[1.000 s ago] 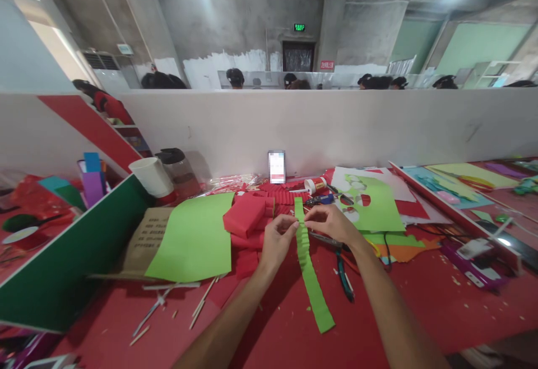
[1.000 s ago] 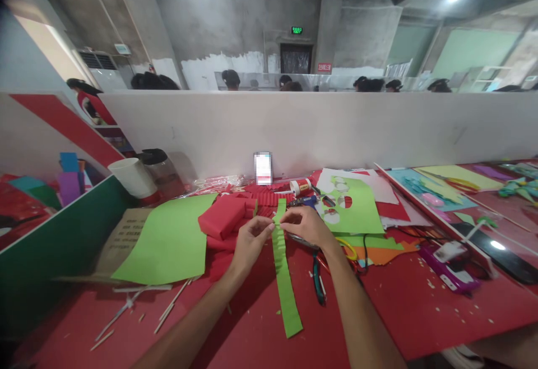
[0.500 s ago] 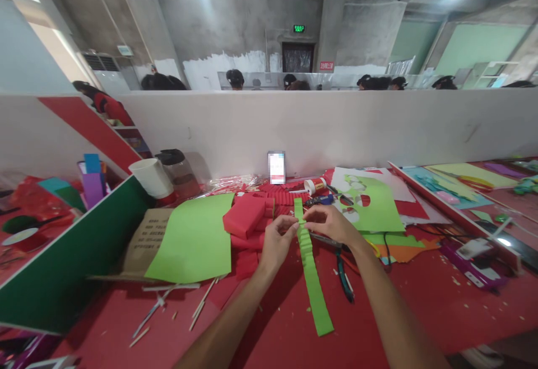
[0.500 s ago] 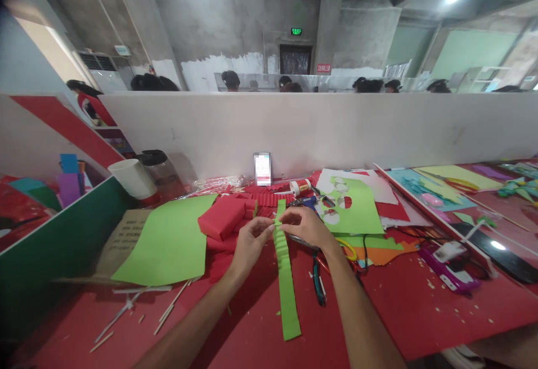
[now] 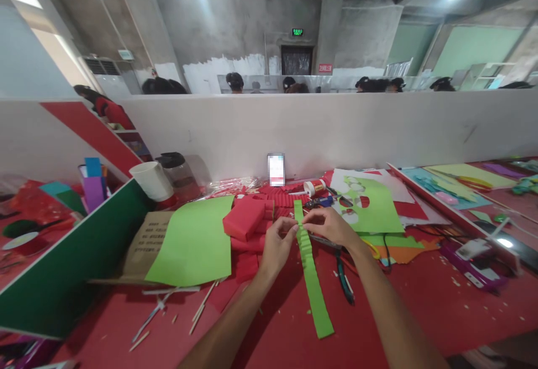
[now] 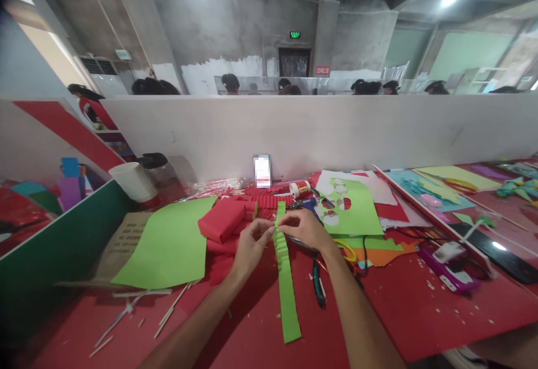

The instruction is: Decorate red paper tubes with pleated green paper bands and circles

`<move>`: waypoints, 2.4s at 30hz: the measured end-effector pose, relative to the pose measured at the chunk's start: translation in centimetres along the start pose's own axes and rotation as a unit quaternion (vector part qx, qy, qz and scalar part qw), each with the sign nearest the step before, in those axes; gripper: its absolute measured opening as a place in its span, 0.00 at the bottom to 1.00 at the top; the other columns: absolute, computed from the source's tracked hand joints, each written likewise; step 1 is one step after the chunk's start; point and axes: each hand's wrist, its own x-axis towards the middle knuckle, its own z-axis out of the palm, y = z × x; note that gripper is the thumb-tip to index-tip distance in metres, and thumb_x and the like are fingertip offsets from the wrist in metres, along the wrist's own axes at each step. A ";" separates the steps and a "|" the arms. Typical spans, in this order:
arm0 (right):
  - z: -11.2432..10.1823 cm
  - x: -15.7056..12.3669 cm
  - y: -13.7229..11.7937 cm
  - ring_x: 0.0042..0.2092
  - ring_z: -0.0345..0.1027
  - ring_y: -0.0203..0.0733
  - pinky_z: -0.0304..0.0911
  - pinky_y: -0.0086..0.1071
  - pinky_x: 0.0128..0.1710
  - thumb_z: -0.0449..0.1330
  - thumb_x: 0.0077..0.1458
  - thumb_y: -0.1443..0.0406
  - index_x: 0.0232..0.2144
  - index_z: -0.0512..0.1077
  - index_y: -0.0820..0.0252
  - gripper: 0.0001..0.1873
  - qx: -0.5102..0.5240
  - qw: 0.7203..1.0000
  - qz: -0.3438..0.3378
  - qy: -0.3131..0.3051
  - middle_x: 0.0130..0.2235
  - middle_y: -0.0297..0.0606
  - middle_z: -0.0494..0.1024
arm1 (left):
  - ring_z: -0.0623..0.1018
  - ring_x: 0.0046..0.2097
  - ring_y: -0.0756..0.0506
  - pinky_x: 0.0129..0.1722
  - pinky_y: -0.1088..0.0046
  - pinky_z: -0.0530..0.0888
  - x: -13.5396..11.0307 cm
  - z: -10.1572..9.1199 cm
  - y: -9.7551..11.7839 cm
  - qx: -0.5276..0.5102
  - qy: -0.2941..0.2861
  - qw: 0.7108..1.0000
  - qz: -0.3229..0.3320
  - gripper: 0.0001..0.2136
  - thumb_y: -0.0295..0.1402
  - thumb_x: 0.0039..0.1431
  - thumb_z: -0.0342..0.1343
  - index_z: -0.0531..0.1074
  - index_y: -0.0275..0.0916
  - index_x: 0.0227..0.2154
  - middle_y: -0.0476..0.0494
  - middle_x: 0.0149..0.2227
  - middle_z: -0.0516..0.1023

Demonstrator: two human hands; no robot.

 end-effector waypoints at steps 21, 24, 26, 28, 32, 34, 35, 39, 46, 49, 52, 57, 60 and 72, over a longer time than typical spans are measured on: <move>1.2 0.6 1.5 0.38 0.74 0.44 0.67 0.32 0.35 0.65 0.51 0.54 0.37 0.78 0.61 0.18 0.143 0.987 0.068 0.018 0.36 0.40 0.80 | 0.74 0.32 0.48 0.32 0.75 0.70 0.1 -0.4 0.1 -0.018 -0.054 0.998 -0.021 0.09 0.36 0.54 0.60 0.71 0.38 0.34 0.48 0.30 0.75; 1.3 0.7 1.8 0.35 0.75 0.44 0.68 0.33 0.34 0.64 0.51 0.55 0.38 0.77 0.61 0.17 0.150 0.985 0.077 0.038 0.34 0.40 0.81 | 0.74 0.33 0.48 0.30 0.76 0.70 0.1 -0.5 -0.2 -0.023 -0.085 0.995 -0.037 0.11 0.34 0.52 0.61 0.68 0.39 0.38 0.49 0.30 0.74; 1.3 0.7 2.0 0.32 0.74 0.43 0.69 0.33 0.33 0.63 0.52 0.55 0.38 0.77 0.61 0.16 0.141 0.985 0.083 0.047 0.32 0.39 0.80 | 0.74 0.29 0.49 0.27 0.77 0.68 0.0 -0.5 -0.7 -0.023 -0.118 0.991 -0.061 0.13 0.33 0.52 0.60 0.65 0.39 0.40 0.50 0.28 0.73; 1.3 0.8 2.1 0.34 0.75 0.44 0.69 0.33 0.34 0.63 0.52 0.56 0.37 0.76 0.61 0.15 0.118 0.988 0.077 0.058 0.34 0.39 0.81 | 0.73 0.26 0.50 0.25 0.77 0.67 -0.3 -0.6 -1.3 0.011 -0.136 0.988 -0.069 0.14 0.32 0.53 0.59 0.64 0.39 0.41 0.52 0.27 0.72; 1.1 0.8 2.1 0.39 0.75 0.45 0.69 0.34 0.38 0.62 0.52 0.56 0.36 0.76 0.60 0.14 0.097 0.992 0.057 0.058 0.37 0.40 0.81 | 0.75 0.30 0.45 0.29 0.74 0.66 -0.8 -0.9 -2.0 0.163 -0.127 0.978 -0.019 0.14 0.29 0.54 0.57 0.65 0.40 0.43 0.49 0.28 0.74; 1.1 0.8 2.1 0.38 0.75 0.45 0.69 0.34 0.37 0.62 0.52 0.56 0.36 0.76 0.60 0.14 0.098 0.992 0.058 0.049 0.38 0.40 0.81 | 0.76 0.34 0.43 0.32 0.72 0.67 -0.9 -0.9 -2.0 0.217 -0.130 0.967 0.005 0.16 0.27 0.54 0.56 0.64 0.41 0.45 0.47 0.30 0.75; 1.1 0.7 2.1 0.38 0.75 0.45 0.69 0.34 0.37 0.62 0.52 0.56 0.36 0.76 0.60 0.14 0.101 0.992 0.064 0.044 0.38 0.41 0.80 | 0.76 0.35 0.42 0.33 0.71 0.67 -1.0 -0.9 -1.9 0.234 -0.131 0.963 0.014 0.16 0.27 0.54 0.56 0.64 0.41 0.46 0.46 0.31 0.75; 1.1 0.4 2.2 0.37 0.75 0.45 0.69 0.32 0.33 0.62 0.54 0.56 0.39 0.74 0.59 0.15 0.132 0.987 0.095 0.013 0.39 0.41 0.80 | 0.75 0.38 0.42 0.36 0.69 0.67 -0.8 -0.9 -1.5 0.243 -0.115 0.962 0.037 0.10 0.28 0.57 0.53 0.63 0.41 0.41 0.43 0.37 0.74; 0.9 0.2 1.6 0.31 0.73 0.39 0.66 0.30 0.32 0.62 0.56 0.56 0.47 0.71 0.58 0.19 0.130 0.987 0.087 -0.023 0.35 0.38 0.80 | 0.74 0.44 0.43 0.44 0.68 0.69 -0.4 -1.2 -0.4 0.131 -0.066 0.988 0.042 0.06 0.36 0.65 0.47 0.64 0.41 0.41 0.43 0.41 0.73; 0.9 0.3 1.4 0.33 0.73 0.40 0.65 0.29 0.32 0.62 0.55 0.55 0.49 0.70 0.57 0.21 0.122 0.988 0.084 -0.035 0.34 0.36 0.79 | 0.74 0.43 0.44 0.42 0.69 0.70 -0.1 -1.0 -0.4 0.067 -0.066 0.995 0.016 0.09 0.38 0.64 0.49 0.66 0.40 0.42 0.42 0.41 0.74; 1.1 0.3 1.4 0.32 0.72 0.39 0.65 0.30 0.34 0.62 0.55 0.56 0.51 0.68 0.57 0.22 0.127 0.987 0.081 -0.058 0.32 0.35 0.78 | 0.75 0.40 0.45 0.39 0.71 0.71 0.2 -0.8 -0.6 -0.004 -0.075 0.997 -0.019 0.11 0.38 0.61 0.54 0.68 0.39 0.43 0.43 0.40 0.76; 1.6 0.2 1.5 0.31 0.71 0.39 0.65 0.32 0.34 0.62 0.56 0.56 0.50 0.68 0.57 0.22 0.121 0.988 0.063 -0.072 0.30 0.33 0.77 | 0.75 0.36 0.46 0.36 0.73 0.70 0.3 -0.7 -0.5 -0.062 -0.075 0.993 -0.059 0.11 0.37 0.56 0.58 0.74 0.38 0.39 0.44 0.37 0.79; 1.2 0.3 1.9 0.32 0.72 0.40 0.64 0.31 0.34 0.59 0.58 0.55 0.49 0.68 0.57 0.19 0.087 0.994 0.054 -0.049 0.30 0.34 0.77 | 0.76 0.37 0.45 0.37 0.72 0.70 0.2 -0.6 -0.6 -0.067 -0.064 0.993 -0.069 0.11 0.36 0.54 0.60 0.76 0.37 0.39 0.43 0.38 0.80; -1.8 -0.1 6.2 0.39 0.71 0.48 0.55 0.32 0.31 0.59 0.57 0.59 0.42 0.67 0.58 0.12 -0.395 0.881 0.196 0.173 0.38 0.42 0.76 | 0.77 0.41 0.43 0.41 0.69 0.73 0.4 -0.3 -2.4 -0.055 -0.051 0.996 -0.047 0.11 0.31 0.53 0.59 0.77 0.37 0.40 0.41 0.41 0.80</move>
